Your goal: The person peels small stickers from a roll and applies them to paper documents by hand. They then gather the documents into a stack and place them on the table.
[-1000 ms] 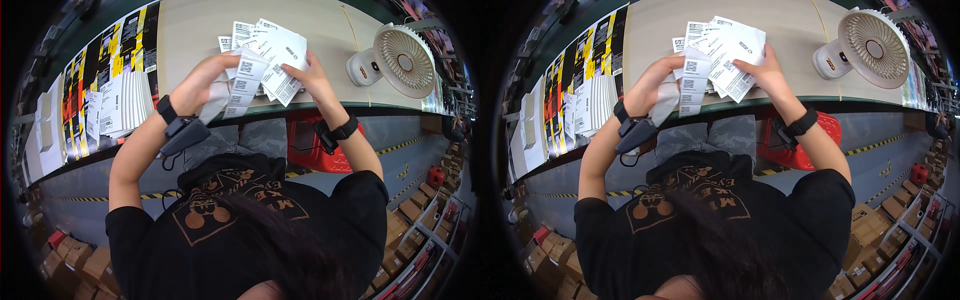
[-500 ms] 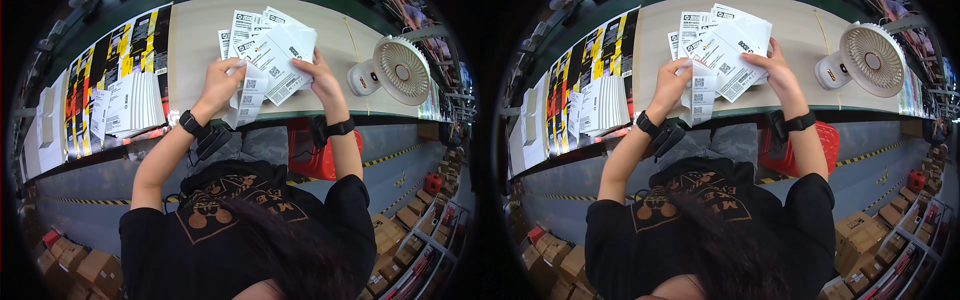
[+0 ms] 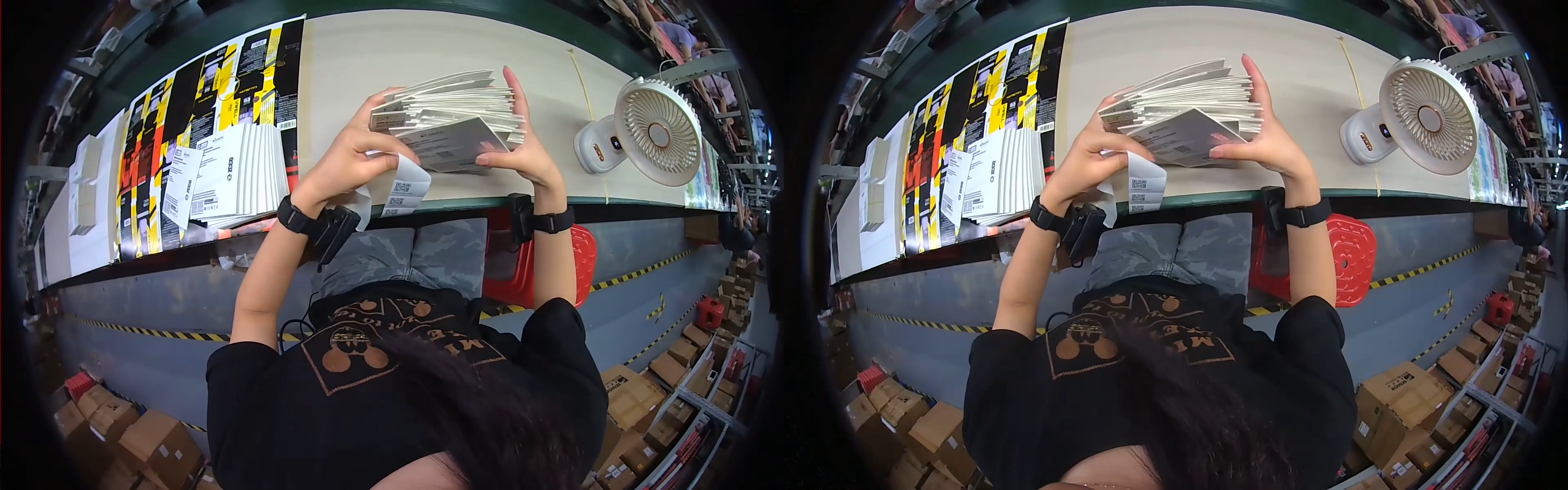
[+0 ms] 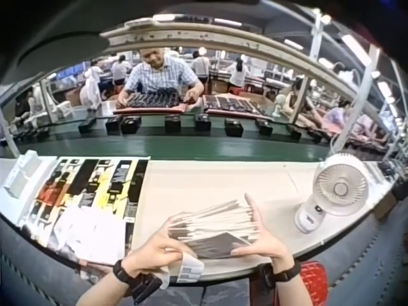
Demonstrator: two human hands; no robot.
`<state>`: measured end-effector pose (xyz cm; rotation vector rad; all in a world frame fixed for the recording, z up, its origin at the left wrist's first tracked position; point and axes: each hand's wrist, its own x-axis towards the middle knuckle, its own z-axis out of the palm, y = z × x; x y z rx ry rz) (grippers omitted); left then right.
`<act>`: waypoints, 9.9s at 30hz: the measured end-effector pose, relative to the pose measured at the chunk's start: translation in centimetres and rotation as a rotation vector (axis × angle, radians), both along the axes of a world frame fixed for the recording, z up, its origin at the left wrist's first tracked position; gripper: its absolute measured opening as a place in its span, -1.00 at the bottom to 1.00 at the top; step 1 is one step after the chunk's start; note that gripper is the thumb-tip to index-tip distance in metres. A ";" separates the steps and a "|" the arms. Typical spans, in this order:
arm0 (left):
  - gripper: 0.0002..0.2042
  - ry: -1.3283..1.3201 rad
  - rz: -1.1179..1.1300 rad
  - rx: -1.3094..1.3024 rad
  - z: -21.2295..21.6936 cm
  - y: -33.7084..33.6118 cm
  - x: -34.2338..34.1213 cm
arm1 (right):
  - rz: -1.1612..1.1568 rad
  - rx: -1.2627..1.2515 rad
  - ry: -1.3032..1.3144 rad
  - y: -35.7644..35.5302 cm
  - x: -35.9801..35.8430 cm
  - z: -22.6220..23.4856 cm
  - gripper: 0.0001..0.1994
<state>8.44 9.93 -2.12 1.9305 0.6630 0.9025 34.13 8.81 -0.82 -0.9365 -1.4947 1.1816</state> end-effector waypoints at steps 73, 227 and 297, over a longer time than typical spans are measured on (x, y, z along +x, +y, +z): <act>-0.81 -0.291 0.219 0.153 -2.4 -1.0 -2.3 | 0.009 0.166 0.167 -1.0 -1.5 -6.6 -0.75; -0.84 -0.338 0.444 -0.163 -2.2 -6.8 -1.9 | -0.272 -0.278 0.277 -4.4 -2.1 -2.6 -0.67; -0.66 -0.230 0.214 0.118 -2.0 -7.3 0.0 | 0.071 -0.088 0.226 -4.6 -5.5 -3.9 -0.03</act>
